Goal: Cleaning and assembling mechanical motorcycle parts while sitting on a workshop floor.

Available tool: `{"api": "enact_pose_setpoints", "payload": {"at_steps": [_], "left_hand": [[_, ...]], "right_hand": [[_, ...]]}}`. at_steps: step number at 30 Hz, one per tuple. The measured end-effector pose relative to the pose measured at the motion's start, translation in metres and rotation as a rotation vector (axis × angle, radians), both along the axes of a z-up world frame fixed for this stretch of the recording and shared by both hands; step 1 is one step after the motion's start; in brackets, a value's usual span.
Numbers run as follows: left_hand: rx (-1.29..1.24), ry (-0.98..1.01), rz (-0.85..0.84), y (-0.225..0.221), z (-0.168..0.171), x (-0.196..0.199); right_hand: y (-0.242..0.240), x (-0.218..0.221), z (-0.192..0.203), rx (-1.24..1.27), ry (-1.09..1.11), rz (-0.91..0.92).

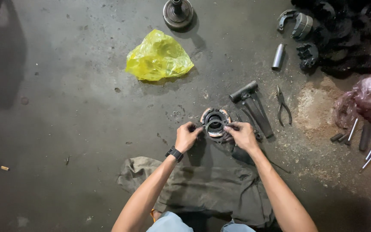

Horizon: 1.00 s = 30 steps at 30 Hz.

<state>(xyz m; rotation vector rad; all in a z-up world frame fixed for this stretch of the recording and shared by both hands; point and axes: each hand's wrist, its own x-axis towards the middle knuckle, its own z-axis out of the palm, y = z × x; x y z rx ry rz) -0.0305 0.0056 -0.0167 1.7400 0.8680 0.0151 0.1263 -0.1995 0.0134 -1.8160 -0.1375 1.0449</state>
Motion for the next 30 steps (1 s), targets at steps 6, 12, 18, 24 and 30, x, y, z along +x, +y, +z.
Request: {"api": "enact_pose_setpoints", "payload": {"at_steps": [6,12,18,24,30], "left_hand": [[-0.015,0.034,0.033,-0.003,0.01,0.013],[-0.076,0.081,0.016,0.001,0.017,0.015],[-0.013,0.11,-0.01,0.0,0.018,0.014],[0.031,0.08,-0.056,0.0,0.002,0.006],[-0.002,0.032,-0.03,0.009,0.021,0.002]], "right_hand": [[0.012,0.011,0.024,-0.094,-0.05,0.032],[0.042,0.04,0.034,-0.196,-0.533,0.289],[0.065,0.048,0.043,-0.409,-0.652,0.371],[0.047,0.048,0.047,-0.437,-0.589,0.239],[-0.043,0.093,0.026,-0.444,-0.912,-0.131]]}}
